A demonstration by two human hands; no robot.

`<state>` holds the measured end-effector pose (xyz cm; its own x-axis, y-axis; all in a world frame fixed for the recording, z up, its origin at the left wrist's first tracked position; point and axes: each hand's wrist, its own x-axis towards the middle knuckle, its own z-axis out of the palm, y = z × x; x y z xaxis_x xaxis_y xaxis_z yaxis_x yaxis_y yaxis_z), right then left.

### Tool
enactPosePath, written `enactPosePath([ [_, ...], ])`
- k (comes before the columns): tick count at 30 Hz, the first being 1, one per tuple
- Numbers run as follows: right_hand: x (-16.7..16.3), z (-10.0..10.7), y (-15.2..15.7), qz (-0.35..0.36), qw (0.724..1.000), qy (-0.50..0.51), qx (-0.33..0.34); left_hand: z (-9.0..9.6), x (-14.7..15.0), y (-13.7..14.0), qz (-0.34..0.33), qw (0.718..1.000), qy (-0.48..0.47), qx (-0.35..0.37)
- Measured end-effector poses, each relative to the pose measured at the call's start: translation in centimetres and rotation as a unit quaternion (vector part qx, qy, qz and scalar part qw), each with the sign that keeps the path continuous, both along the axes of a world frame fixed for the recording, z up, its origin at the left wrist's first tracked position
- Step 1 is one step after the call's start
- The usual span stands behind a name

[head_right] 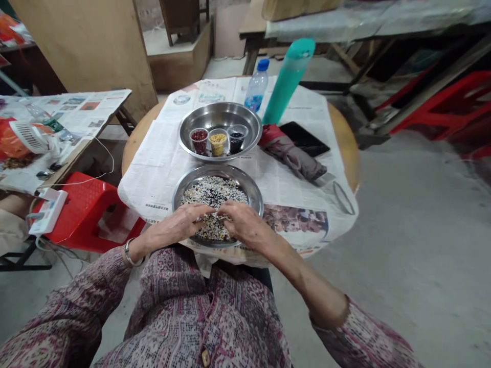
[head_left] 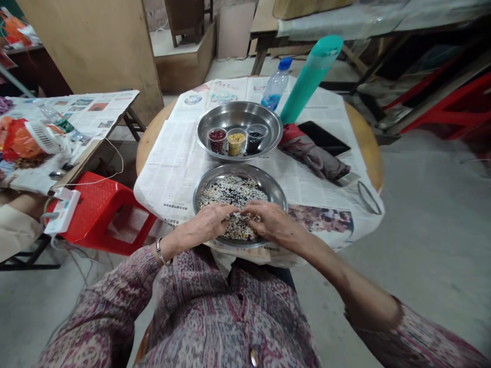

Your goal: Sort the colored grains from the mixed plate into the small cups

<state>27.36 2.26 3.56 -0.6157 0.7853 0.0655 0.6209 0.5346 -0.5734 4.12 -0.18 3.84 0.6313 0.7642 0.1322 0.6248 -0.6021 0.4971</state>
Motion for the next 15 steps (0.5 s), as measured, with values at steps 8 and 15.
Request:
enactPosePath([
  [8,0.6,-3.5,0.8,-0.086,0.992,-0.065,0.066,-0.3,0.0,2.6,0.134,0.983,0.120,0.023],
  [15,-2.6,-3.9,2.3,-0.129,0.990,-0.053,0.025,-1.8,2.3,4.6,0.072,0.996,0.048,-0.012],
])
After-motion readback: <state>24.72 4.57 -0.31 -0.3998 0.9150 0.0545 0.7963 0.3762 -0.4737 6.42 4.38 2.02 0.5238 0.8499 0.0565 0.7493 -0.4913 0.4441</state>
